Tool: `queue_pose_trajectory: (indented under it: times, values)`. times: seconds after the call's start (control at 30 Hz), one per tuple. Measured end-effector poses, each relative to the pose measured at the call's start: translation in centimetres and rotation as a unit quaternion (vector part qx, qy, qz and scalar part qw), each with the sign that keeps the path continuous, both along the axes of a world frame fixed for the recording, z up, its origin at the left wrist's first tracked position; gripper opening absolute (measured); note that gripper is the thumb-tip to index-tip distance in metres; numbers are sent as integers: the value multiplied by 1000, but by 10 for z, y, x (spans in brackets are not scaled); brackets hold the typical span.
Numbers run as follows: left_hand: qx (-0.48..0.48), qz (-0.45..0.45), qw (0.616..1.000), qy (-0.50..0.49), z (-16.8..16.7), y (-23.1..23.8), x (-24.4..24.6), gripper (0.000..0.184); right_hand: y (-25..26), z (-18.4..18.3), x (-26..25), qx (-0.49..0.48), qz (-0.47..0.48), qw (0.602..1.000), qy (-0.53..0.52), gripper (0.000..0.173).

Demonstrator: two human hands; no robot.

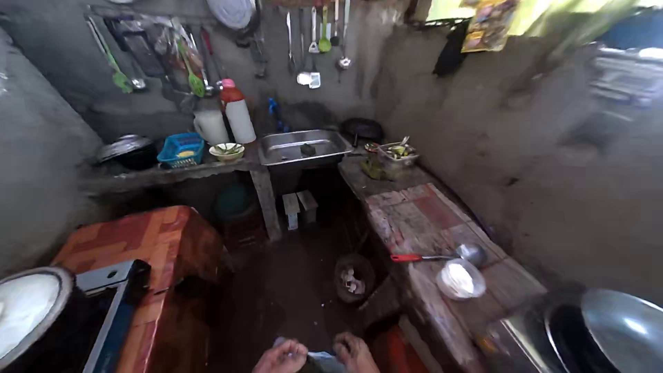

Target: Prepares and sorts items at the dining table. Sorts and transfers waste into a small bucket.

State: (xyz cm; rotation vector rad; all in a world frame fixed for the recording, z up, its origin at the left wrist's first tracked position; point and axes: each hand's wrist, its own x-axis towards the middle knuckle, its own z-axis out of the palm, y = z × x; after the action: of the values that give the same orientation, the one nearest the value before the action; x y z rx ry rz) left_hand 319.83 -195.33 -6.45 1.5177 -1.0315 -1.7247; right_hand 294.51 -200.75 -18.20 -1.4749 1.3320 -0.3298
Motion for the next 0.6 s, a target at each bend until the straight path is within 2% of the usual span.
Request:
queue_pose_trajectory:
  times: [0.1,0.17,0.27,0.4,0.5,0.6]
  values:
    - [35,4,999,11,-11,-70,23,23,-65,9,36,21,43,998,48,38]
    - [53,-23,998,12,-26,-119,38,25,-103,7,58,26,62,996,65,35]
    - [70,-88,994,3,-57,-189,51,27,-140,-14,83,46,11,998,41,28]
    - [80,-172,982,-19,-89,-265,68,27,-171,-47,128,109,-84,990,-20,28]
    - [78,-204,974,-50,-102,-315,76,28,-189,-83,149,167,-60,984,-1,36]
    - [90,-233,963,-103,-125,-360,79,29,-201,-121,166,179,-27,983,-16,36]
